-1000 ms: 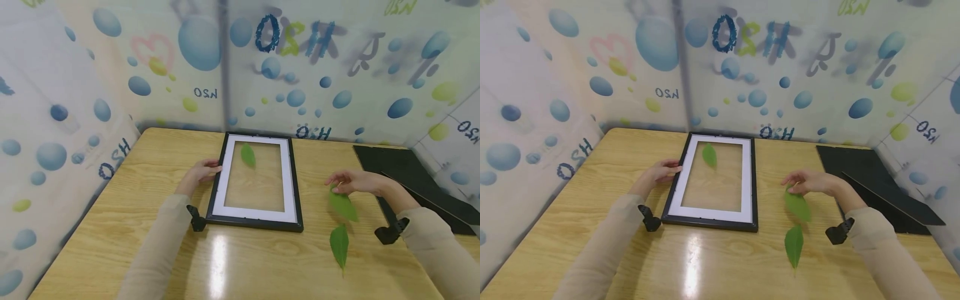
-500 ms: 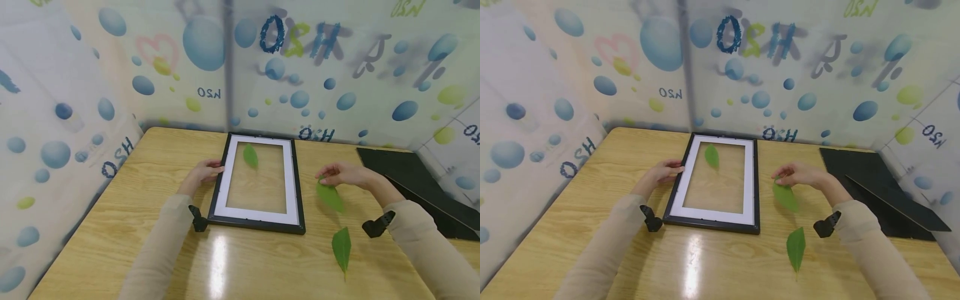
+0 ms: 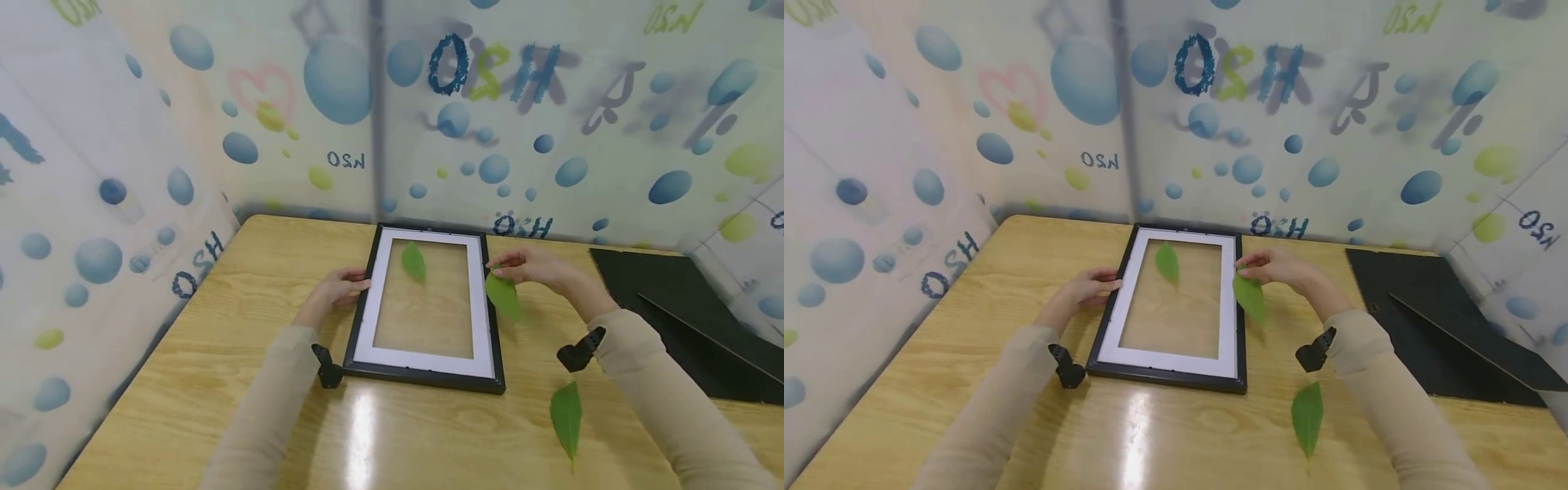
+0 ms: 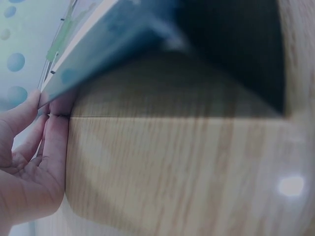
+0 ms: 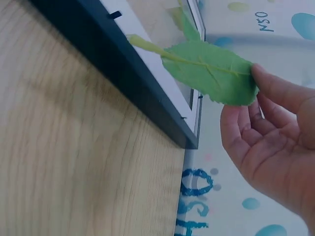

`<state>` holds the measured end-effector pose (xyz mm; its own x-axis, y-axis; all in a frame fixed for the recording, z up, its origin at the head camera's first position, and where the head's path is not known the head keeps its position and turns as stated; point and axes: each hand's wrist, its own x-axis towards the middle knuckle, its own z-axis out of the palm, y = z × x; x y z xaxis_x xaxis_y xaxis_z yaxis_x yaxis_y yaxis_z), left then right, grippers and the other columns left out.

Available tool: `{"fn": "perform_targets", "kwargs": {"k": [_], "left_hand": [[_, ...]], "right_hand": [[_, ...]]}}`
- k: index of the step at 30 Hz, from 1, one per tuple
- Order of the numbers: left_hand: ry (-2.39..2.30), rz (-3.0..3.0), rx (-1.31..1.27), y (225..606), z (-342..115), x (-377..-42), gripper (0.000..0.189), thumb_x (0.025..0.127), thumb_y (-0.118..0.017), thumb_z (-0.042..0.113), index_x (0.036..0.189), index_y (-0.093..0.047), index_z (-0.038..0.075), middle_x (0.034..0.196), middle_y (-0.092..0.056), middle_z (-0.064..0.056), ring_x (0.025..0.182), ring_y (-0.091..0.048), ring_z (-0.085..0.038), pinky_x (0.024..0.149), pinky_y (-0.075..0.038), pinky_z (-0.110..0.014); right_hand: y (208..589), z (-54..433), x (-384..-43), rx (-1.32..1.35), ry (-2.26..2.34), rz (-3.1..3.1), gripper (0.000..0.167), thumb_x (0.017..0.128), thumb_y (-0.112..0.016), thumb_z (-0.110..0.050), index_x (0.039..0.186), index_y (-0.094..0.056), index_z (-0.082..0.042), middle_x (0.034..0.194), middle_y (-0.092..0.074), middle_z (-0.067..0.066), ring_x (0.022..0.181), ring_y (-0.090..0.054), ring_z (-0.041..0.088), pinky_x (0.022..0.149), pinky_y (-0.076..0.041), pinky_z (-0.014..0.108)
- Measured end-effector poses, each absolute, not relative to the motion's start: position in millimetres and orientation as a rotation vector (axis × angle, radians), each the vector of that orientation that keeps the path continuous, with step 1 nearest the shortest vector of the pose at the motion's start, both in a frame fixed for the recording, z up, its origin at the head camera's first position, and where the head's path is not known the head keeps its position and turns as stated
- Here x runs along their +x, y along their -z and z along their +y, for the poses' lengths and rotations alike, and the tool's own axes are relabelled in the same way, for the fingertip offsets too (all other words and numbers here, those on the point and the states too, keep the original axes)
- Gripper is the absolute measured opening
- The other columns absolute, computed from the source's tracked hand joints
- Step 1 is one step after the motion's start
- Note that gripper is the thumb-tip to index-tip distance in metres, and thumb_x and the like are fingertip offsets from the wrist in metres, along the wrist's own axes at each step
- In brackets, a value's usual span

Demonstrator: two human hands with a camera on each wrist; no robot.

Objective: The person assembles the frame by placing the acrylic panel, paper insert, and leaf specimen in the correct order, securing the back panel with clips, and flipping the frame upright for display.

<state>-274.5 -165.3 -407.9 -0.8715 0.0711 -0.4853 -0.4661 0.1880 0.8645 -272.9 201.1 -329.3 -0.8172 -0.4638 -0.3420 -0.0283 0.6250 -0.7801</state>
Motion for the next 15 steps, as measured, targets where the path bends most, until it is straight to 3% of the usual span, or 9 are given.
{"fn": "perform_targets", "kwargs": {"k": [5, 11, 15], "left_hand": [[-1.745, 2.035, -0.394, 408.9, -164.3, -273.7, 0.053, 0.088, -0.059, 0.009, 0.137, -0.039, 0.006, 0.141, -0.04, -0.014, 0.125, -0.042, -0.024, 0.106, -0.039, -0.037], [-1.735, 2.053, -0.409, 408.5, -165.4, -274.0, 0.052, 0.088, -0.06, 0.009, 0.136, -0.041, 0.007, 0.14, -0.042, -0.012, 0.125, -0.043, -0.024, 0.105, -0.04, -0.037], [-1.742, 2.048, -0.404, 410.6, -166.2, -275.2, 0.052, 0.088, -0.06, 0.009, 0.136, -0.041, 0.007, 0.139, -0.042, -0.012, 0.125, -0.043, -0.024, 0.105, -0.04, -0.037]], "right_hand": [[331.6, 184.1, -286.1, -0.295, 1.267, 2.302, 0.046, 0.093, -0.054, -0.021, 0.129, -0.045, 0.006, 0.095, -0.061, -0.008, 0.087, -0.057, 0.002, 0.094, -0.048, 0.039], [341.2, 164.9, -300.6, -0.182, 1.393, 2.281, 0.043, 0.095, -0.048, -0.017, 0.132, -0.042, 0.003, 0.119, -0.052, 0.01, 0.101, -0.052, 0.011, 0.103, -0.041, 0.044], [348.1, 153.7, -308.0, -0.106, 1.484, 2.234, 0.044, 0.096, -0.045, -0.013, 0.135, -0.038, 0.004, 0.12, -0.049, 0.009, 0.092, -0.053, 0.005, 0.104, -0.039, 0.043]]}}
